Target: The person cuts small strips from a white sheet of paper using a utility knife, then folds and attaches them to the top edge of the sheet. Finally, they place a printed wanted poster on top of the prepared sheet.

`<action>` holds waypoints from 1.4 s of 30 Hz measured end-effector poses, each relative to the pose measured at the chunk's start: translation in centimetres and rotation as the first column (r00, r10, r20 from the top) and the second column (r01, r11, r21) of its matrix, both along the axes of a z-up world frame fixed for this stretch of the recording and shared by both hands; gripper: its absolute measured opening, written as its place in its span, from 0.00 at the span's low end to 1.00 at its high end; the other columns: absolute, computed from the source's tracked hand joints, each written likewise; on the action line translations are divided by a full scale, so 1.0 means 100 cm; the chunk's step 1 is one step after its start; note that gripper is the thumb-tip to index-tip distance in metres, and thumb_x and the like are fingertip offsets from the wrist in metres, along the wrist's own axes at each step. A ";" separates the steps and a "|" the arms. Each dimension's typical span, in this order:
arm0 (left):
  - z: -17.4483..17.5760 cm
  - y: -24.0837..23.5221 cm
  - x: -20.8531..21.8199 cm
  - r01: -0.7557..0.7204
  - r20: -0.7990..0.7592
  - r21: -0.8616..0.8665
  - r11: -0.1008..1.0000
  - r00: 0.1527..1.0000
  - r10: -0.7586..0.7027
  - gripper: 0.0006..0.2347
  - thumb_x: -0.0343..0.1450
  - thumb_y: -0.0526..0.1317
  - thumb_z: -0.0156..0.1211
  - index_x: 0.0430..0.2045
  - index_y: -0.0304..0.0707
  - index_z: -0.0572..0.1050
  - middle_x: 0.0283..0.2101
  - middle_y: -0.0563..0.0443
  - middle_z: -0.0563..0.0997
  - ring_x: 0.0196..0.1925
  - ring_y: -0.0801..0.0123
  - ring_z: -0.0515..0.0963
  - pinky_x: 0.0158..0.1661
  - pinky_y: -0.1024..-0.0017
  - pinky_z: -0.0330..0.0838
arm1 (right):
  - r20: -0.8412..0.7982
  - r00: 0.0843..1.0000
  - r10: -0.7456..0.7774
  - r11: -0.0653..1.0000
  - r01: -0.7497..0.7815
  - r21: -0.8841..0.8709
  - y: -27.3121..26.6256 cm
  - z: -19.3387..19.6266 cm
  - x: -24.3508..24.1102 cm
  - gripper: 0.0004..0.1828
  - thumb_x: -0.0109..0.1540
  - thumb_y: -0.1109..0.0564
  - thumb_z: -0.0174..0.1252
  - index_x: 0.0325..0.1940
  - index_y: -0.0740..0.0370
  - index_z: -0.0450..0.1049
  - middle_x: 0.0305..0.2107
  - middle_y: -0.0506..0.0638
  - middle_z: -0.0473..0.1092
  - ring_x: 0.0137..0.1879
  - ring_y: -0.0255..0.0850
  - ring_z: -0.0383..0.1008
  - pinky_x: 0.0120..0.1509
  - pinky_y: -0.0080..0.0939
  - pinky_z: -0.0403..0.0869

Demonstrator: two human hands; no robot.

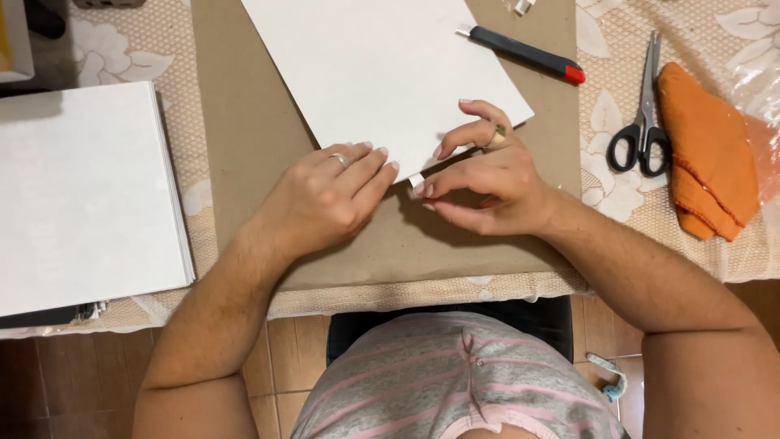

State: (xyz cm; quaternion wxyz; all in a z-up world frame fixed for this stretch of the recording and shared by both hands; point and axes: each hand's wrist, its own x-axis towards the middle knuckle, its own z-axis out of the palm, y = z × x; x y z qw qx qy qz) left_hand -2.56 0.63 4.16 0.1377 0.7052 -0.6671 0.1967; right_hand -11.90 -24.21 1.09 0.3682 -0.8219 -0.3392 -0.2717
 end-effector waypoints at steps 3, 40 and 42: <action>0.005 0.003 0.000 0.010 0.180 -0.104 0.995 0.984 0.008 0.05 0.74 0.28 0.59 0.41 0.29 0.80 0.42 0.41 0.84 0.41 0.61 0.84 0.43 0.71 0.82 | 0.283 0.953 -0.110 0.989 0.134 -0.068 -0.008 0.004 -0.002 0.08 0.63 0.58 0.65 0.46 0.53 0.78 0.34 0.41 0.82 0.51 0.41 0.74 0.75 0.57 0.54; 0.047 0.038 0.083 -0.753 -0.968 -0.150 0.640 -0.018 -0.249 0.10 0.68 0.31 0.70 0.36 0.45 0.75 0.32 0.53 0.83 0.28 0.76 0.81 0.24 0.74 0.74 | -0.751 0.650 0.118 0.792 0.395 0.466 -0.043 0.100 0.058 0.15 0.68 0.56 0.59 0.34 0.45 0.60 0.26 0.32 0.53 0.35 0.20 0.57 0.37 0.23 0.62; 0.027 0.035 0.078 -0.746 -0.977 -0.016 0.666 -0.130 -0.168 0.08 0.68 0.30 0.68 0.35 0.43 0.76 0.33 0.52 0.85 0.31 0.75 0.83 0.28 0.75 0.78 | -0.810 0.575 0.119 0.770 0.461 0.441 -0.036 0.074 0.073 0.12 0.65 0.57 0.62 0.45 0.46 0.65 0.33 0.34 0.65 0.40 0.23 0.69 0.40 0.26 0.69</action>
